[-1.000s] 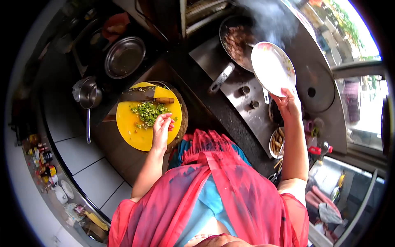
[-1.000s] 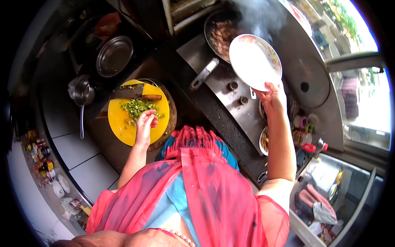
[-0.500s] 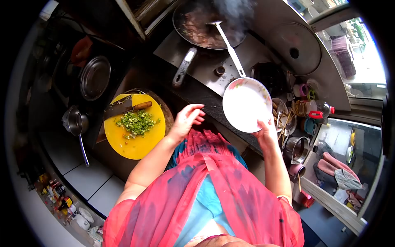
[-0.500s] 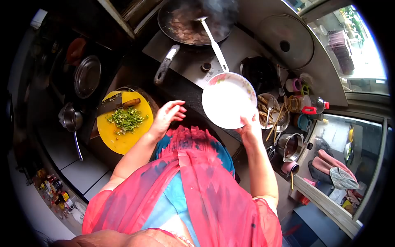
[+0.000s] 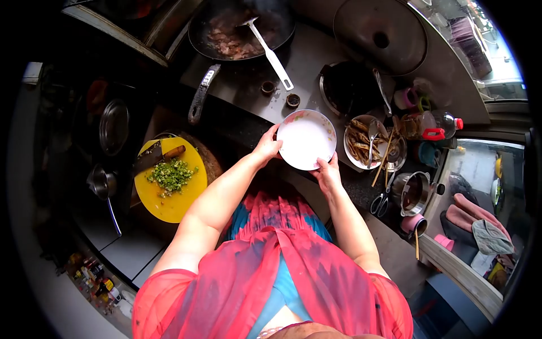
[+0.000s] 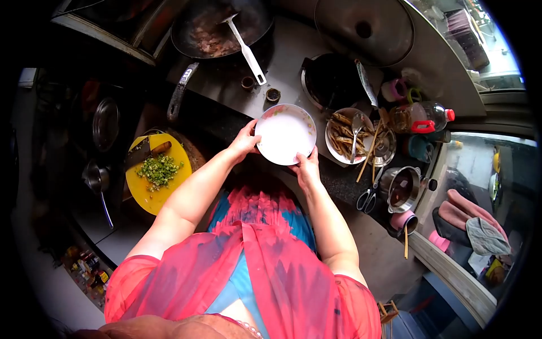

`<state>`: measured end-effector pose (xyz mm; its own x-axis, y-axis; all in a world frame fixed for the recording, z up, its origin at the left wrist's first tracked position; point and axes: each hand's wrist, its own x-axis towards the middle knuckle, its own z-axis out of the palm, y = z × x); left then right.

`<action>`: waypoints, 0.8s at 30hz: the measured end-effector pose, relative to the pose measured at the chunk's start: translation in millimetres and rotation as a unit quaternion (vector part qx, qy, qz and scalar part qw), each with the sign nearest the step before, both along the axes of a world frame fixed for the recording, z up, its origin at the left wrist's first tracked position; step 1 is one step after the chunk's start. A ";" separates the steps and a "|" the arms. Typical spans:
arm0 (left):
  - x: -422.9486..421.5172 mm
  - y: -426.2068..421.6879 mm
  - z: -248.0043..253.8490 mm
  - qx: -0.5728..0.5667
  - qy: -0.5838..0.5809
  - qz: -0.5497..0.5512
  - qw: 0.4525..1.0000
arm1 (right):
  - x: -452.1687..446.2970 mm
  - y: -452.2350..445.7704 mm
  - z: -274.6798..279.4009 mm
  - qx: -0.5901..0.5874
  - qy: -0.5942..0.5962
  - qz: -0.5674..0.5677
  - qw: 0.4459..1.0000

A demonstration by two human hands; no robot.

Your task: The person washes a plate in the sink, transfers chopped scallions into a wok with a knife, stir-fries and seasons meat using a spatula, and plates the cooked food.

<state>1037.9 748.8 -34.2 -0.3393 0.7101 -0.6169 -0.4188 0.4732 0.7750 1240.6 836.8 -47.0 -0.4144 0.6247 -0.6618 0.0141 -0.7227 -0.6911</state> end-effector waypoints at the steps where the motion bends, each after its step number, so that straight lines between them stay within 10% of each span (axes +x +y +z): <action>1: 0.2 4.4 -0.8 -0.014 0.008 -0.001 1.000 | -1.2 1.5 1.0 0.009 -0.011 0.018 1.000; 18: 18.6 18.3 -53.4 0.037 0.240 0.046 0.969 | 2.1 6.4 -17.2 -0.005 -0.009 -0.075 0.997; 24: 1.3 -121.7 -18.0 0.016 0.381 0.279 0.881 | -59.6 -67.6 28.3 0.007 -0.055 0.291 0.955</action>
<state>1039.2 627.1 -52.2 -0.9483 0.3146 -0.0418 0.0685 0.3315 0.9410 1181.0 769.2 -18.7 -0.6220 0.3183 -0.7154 0.4844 -0.5615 -0.6709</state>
